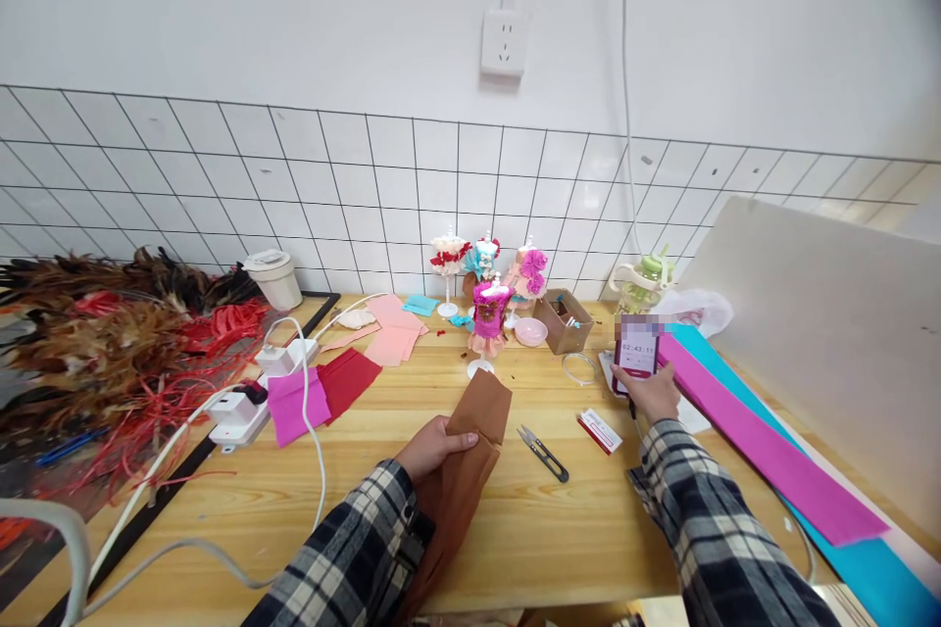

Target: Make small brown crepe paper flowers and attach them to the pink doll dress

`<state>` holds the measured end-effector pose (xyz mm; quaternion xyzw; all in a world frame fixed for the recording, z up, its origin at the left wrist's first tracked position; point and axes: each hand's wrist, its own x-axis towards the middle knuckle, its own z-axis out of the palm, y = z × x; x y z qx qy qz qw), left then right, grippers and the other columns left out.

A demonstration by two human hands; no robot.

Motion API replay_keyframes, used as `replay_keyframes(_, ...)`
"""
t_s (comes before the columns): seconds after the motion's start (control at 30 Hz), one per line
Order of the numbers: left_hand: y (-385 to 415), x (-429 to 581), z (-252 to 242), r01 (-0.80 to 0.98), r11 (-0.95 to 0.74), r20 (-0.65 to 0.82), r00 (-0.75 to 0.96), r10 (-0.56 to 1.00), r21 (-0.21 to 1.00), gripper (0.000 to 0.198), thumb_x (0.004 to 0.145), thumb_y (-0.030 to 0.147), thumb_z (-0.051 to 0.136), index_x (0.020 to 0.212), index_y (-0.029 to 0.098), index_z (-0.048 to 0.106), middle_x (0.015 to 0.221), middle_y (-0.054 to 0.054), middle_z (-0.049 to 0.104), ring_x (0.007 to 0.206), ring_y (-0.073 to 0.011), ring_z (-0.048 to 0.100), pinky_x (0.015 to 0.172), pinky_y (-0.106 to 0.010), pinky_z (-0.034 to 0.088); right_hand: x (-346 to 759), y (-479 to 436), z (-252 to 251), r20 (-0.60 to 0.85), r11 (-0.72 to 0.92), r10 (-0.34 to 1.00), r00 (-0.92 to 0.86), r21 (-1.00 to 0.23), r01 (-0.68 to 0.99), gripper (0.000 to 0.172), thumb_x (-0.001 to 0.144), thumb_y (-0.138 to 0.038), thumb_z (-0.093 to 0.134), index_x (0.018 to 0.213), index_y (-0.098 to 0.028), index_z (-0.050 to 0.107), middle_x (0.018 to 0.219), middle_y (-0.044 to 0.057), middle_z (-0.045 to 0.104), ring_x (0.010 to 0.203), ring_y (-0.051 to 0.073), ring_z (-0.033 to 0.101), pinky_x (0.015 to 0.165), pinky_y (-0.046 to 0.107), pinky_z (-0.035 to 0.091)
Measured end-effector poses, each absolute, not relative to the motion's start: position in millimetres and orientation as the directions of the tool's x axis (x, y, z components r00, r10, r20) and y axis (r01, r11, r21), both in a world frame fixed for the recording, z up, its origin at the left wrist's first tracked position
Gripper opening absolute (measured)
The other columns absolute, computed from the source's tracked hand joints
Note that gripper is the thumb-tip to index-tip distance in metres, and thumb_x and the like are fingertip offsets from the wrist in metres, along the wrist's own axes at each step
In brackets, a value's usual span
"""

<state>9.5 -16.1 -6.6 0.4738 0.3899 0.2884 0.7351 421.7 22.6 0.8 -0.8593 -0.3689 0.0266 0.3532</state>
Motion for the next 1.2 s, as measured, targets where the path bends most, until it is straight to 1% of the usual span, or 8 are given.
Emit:
replay_keyframes(0.2, -16.7, 9.3, -5.5, -0.094, 0.388, -0.278, 0.546, 0.79, 0.917, 0.042, 0.059, 0.04, 0.079, 0.088, 0.011, 0.072, 0.089, -0.009, 0.073, 0.082, -0.0234, 0.066, 0.083, -0.035, 0.047, 404.0, 29.5, 4.5, 0.045, -0.608, 0.569, 0.821, -0.649, 0.457, 0.103, 0.056, -0.071, 0.061, 0.139, -0.026, 0.022, 0.128, 0.016, 0.055, 0.111, 0.04, 0.054, 0.092, 0.061, 0.035)
replay_keyframes(0.57, -15.8, 9.6, -6.0, -0.108, 0.402, -0.282, 0.552, 0.785, 0.909, 0.038, 0.06, 0.037, 0.079, 0.088, 0.012, 0.072, 0.09, -0.008, 0.073, 0.079, -0.0218, 0.067, 0.082, -0.034, 0.047, 399.5, 24.0, 6.7, 0.082, -0.595, 0.596, 0.798, -0.622, 0.508, 0.096, 0.063, -0.07, 0.056, 0.14, -0.024, 0.023, 0.124, 0.015, 0.057, 0.106, 0.039, 0.057, 0.09, 0.056, 0.039)
replay_keyframes(0.7, -16.1, 10.2, -5.1, -0.106, 0.402, -0.283, 0.551, 0.785, 0.91, 0.041, 0.06, 0.038, 0.079, 0.09, 0.012, 0.072, 0.09, -0.008, 0.073, 0.083, -0.0232, 0.067, 0.082, -0.034, 0.047, 402.2, 20.0, 8.9, 0.213, -0.506, 0.623, 0.752, -0.623, 0.596, 0.106, 0.061, -0.066, 0.062, 0.143, -0.012, 0.022, 0.134, 0.022, 0.046, 0.117, 0.038, 0.049, 0.093, 0.048, 0.039)
replay_keyframes(0.8, -15.7, 9.9, -5.5, -0.103, 0.413, -0.293, 0.553, 0.78, 0.905, 0.04, 0.06, 0.038, 0.079, 0.089, 0.012, 0.072, 0.091, -0.008, 0.074, 0.082, -0.0229, 0.067, 0.081, -0.034, 0.047, 389.9, 4.0, 15.5, 0.464, -0.317, 0.568, 0.68, -0.639, 0.701, 0.097, 0.069, -0.06, 0.059, 0.141, -0.004, 0.026, 0.134, 0.025, 0.044, 0.119, 0.036, 0.046, 0.095, 0.044, 0.038)
replay_keyframes(0.87, -15.0, 9.4, -6.2, -0.1, 0.417, -0.296, 0.557, 0.776, 0.903, 0.039, 0.061, 0.038, 0.079, 0.089, 0.012, 0.072, 0.09, -0.008, 0.074, 0.082, -0.0225, 0.067, 0.081, -0.033, 0.048, 368.7, -13.7, 17.5, 0.539, -0.145, 0.57, 0.62, -0.678, 0.721, 0.069, 0.083, -0.053, 0.045, 0.136, -0.01, 0.036, 0.118, 0.017, 0.057, 0.102, 0.027, 0.056, 0.087, 0.038, 0.043)
replay_keyframes(0.97, -13.6, 9.1, -7.3, -0.089, 0.419, -0.305, 0.553, 0.775, 0.904, 0.039, 0.06, 0.037, 0.079, 0.088, 0.011, 0.072, 0.09, -0.009, 0.074, 0.08, -0.0222, 0.067, 0.08, -0.033, 0.048, 321.7, -42.4, 11.0, 0.406, 0.016, 0.86, 0.31, -0.628, 0.778, 0.042, 0.089, -0.048, 0.039, 0.103, -0.016, 0.061, 0.091, 0.009, 0.065, 0.079, 0.021, 0.059, 0.075, 0.032, 0.045)
replay_keyframes(1.07, -13.1, 10.0, -7.5, -0.072, 0.41, -0.309, 0.542, 0.781, 0.909, 0.039, 0.06, 0.037, 0.079, 0.088, 0.011, 0.072, 0.091, -0.008, 0.074, 0.082, -0.0223, 0.067, 0.081, -0.032, 0.048, 275.4, -61.6, -3.1, 0.238, 0.184, 0.968, -0.076, -0.476, 0.86, 0.034, 0.088, -0.046, 0.046, 0.099, -0.02, 0.065, 0.097, 0.008, 0.063, 0.093, 0.022, 0.056, 0.086, 0.033, 0.041)
replay_keyframes(1.2, -14.6, 11.9, -6.0, -0.067, 0.401, -0.302, 0.55, 0.779, 0.913, 0.042, 0.06, 0.038, 0.079, 0.092, 0.013, 0.071, 0.096, -0.008, 0.073, 0.086, -0.0226, 0.067, 0.083, -0.032, 0.047, 246.5, -65.4, -14.5, 0.166, 0.067, 0.986, -0.008, -0.353, 0.933, 0.029, 0.085, -0.041, 0.054, 0.099, -0.017, 0.062, 0.096, 0.011, 0.06, 0.092, 0.024, 0.053, 0.086, 0.034, 0.039)
